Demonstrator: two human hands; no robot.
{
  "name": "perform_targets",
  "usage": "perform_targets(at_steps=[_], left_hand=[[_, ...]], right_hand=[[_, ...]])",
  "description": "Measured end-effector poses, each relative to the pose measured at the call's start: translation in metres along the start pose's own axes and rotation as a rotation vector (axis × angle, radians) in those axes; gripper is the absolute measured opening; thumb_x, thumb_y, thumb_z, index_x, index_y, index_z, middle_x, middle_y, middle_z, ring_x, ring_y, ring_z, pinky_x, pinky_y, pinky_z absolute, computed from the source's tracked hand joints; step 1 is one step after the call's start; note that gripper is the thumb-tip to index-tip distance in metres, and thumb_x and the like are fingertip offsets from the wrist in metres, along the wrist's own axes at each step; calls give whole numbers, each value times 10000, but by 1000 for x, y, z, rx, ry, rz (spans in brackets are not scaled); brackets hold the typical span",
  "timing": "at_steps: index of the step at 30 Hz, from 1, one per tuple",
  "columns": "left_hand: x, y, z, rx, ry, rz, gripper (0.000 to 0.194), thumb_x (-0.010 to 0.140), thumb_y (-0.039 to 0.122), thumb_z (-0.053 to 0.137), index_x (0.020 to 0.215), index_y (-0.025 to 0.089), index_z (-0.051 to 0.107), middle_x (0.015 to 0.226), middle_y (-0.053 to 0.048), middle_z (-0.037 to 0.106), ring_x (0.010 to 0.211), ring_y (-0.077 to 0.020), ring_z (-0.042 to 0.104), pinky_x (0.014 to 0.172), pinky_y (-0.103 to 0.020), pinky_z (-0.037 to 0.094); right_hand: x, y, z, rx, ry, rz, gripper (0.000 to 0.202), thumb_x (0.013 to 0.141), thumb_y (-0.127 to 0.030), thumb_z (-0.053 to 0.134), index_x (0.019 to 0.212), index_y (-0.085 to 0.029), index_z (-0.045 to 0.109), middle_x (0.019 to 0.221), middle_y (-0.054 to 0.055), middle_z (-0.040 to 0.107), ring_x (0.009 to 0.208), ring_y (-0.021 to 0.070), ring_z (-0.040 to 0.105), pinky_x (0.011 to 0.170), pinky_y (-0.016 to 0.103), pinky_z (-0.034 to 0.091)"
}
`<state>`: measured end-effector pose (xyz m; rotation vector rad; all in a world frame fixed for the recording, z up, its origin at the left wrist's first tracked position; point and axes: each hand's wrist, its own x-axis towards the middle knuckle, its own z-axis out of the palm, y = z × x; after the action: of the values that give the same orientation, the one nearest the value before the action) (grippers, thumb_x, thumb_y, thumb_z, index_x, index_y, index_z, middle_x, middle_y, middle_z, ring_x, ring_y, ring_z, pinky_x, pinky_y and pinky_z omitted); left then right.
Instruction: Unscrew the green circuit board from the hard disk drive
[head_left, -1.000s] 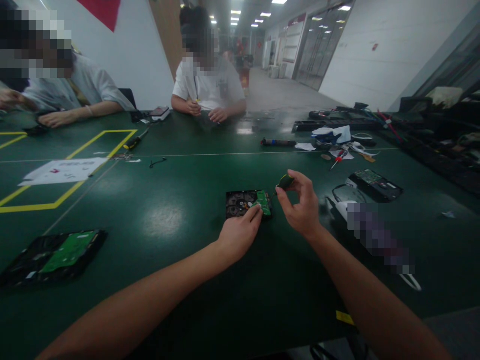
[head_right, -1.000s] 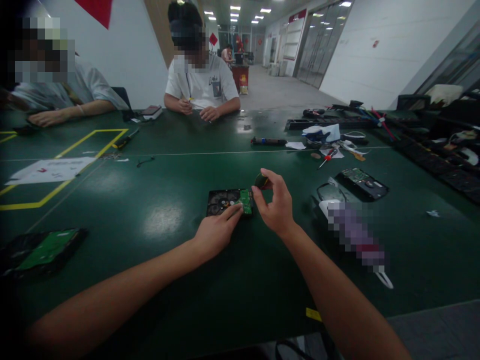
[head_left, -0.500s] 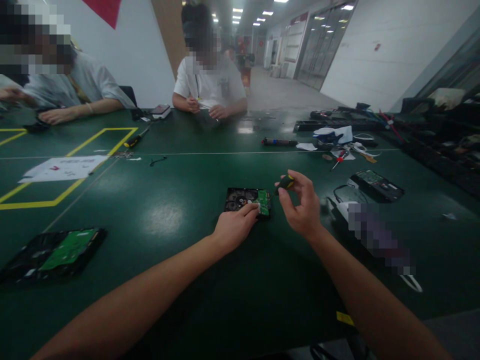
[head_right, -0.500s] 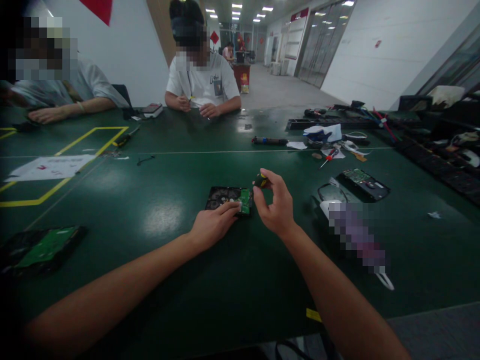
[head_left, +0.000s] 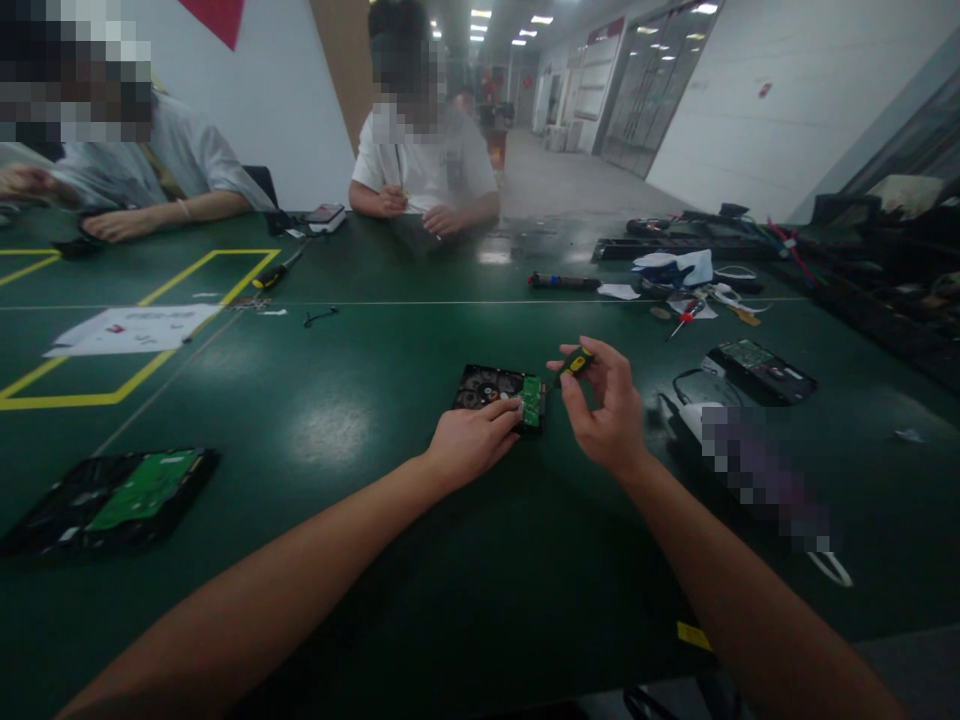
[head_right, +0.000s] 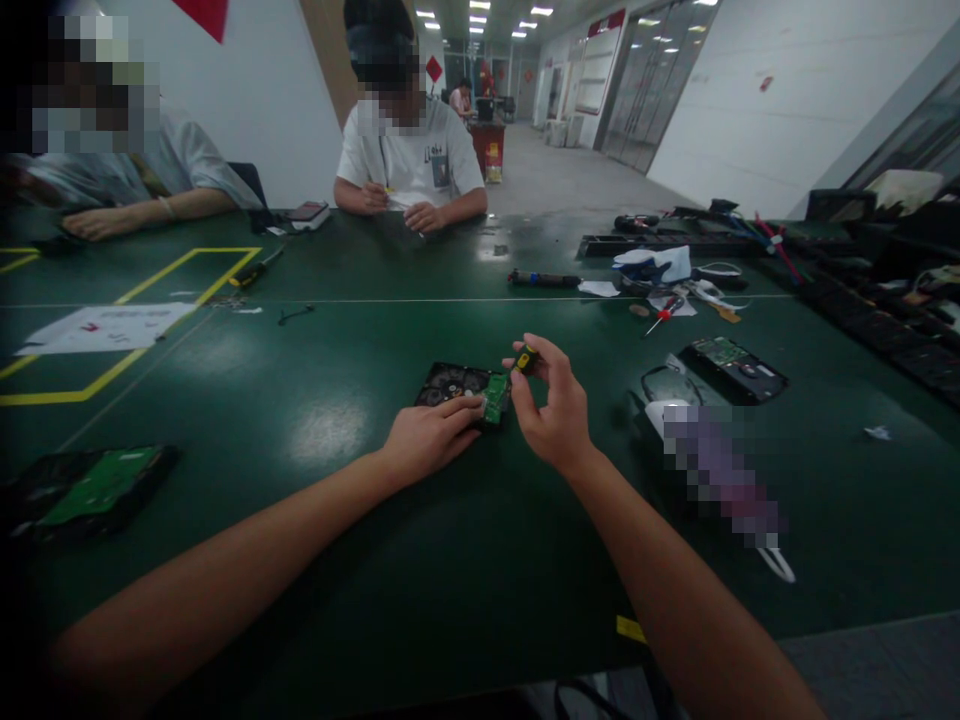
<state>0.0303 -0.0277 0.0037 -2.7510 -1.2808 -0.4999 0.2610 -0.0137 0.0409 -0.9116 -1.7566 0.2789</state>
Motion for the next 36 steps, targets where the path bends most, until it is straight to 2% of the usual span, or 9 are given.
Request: perform_targets(at_steps=[4, 8, 13, 19, 27, 36], left_hand=[[1, -1, 2, 25, 5, -6, 356, 1052, 393, 561, 1362, 241, 651, 1488, -72, 639, 895, -213, 769, 721, -339, 614], [2, 1, 3, 27, 33, -24, 402, 1064, 365, 536, 1434, 236, 623, 1484, -74, 644, 931, -224, 773, 750, -353, 626], [2, 0, 4, 16, 40, 7, 378, 1072, 347, 510, 1401, 247, 667, 1460, -69, 664, 1003, -217, 767, 777, -336, 631], [1, -3, 2, 29, 62, 66, 381, 1072, 346, 509, 1391, 228, 679, 1447, -62, 675, 1077, -229, 756, 835, -351, 636], [0, -5, 2, 21, 84, 93, 354, 1073, 340, 514, 1360, 232, 692, 1430, -42, 687, 1107, -227, 749, 827, -336, 630], [1, -2, 3, 41, 57, 25, 314, 1064, 327, 543, 1334, 255, 689, 1529, -47, 615, 921, -213, 780, 749, -353, 634]], right_hand=[[-1, 3, 1, 45, -8, 31, 565, 996, -206, 601, 1510, -343, 410, 1360, 71, 664, 1114, 240, 764, 1033, 492, 657], [0, 7, 0, 54, -5, 48, 553, 999, -223, 606, 1504, -349, 418, 1325, 65, 666, 1096, 228, 769, 1024, 468, 657], [-1, 9, 3, 74, 8, 49, 541, 1003, -247, 605, 1501, -356, 422, 1279, 54, 673, 1048, 215, 776, 954, 436, 684], [-2, 7, 5, 62, 7, 39, 546, 999, -232, 608, 1500, -367, 439, 1334, 64, 661, 1128, 234, 752, 956, 446, 685], [-4, 9, 5, 61, 2, 37, 558, 993, -250, 638, 1504, -369, 447, 1380, 72, 658, 1147, 238, 745, 963, 461, 680], [-4, 6, 3, 53, -4, 35, 578, 1005, -243, 613, 1539, -356, 424, 1419, 86, 645, 1161, 243, 744, 1010, 472, 662]])
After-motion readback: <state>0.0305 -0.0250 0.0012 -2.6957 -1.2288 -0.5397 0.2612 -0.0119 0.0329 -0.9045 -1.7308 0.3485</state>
